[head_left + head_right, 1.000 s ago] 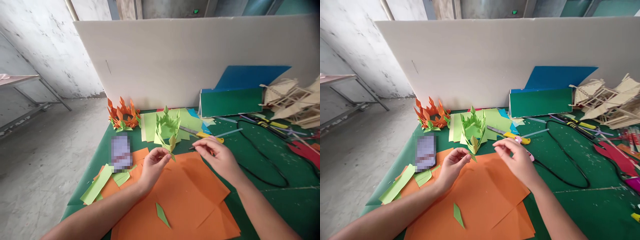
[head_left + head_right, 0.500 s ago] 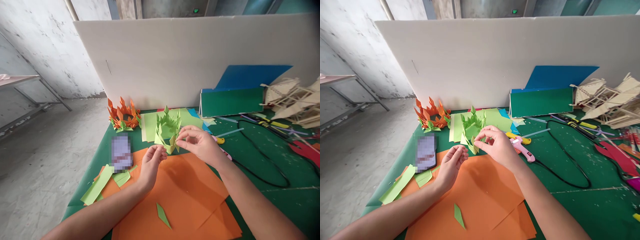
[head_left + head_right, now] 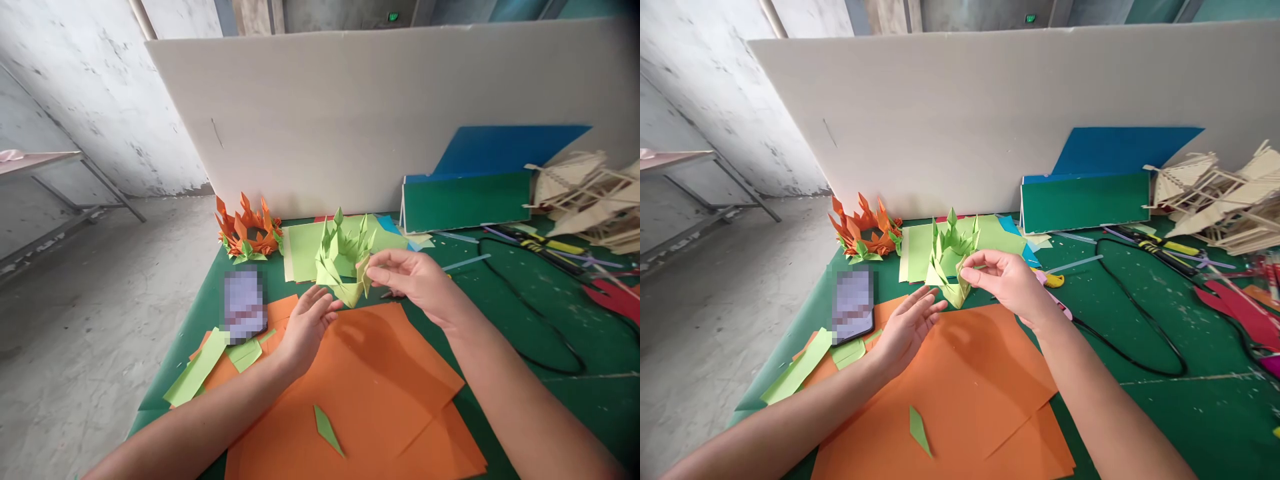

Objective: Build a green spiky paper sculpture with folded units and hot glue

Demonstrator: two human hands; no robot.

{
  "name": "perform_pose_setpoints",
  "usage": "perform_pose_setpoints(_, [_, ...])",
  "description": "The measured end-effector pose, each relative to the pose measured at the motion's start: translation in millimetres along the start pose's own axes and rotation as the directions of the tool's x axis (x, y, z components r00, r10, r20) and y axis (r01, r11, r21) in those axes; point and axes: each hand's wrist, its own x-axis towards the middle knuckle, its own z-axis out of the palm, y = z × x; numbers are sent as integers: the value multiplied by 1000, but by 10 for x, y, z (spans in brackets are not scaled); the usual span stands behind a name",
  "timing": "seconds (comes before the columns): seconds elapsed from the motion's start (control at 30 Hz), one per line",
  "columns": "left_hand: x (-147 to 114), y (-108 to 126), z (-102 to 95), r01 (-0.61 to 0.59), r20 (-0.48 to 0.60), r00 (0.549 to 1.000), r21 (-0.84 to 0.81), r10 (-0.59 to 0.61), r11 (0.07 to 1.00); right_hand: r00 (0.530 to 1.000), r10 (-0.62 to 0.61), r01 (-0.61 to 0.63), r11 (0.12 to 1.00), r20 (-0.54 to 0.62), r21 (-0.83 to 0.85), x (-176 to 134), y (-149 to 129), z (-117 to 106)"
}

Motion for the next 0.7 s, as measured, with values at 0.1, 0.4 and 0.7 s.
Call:
perform_pose_setpoints(0.1, [82, 39, 8, 163, 154, 977, -109, -145, 981, 999, 33, -33, 999, 16, -1, -18, -21, -54])
perform_pose_setpoints(0.4, [165, 20, -97, 156, 185, 973, -101, -135, 983, 995, -11, 11, 1000, -102, 0, -53, -72, -72])
perform_pose_setpoints(0.7, [42, -120, -71, 66, 272, 960, 23, -70, 998, 850, -247, 266, 964, -464, -27, -84, -130, 6])
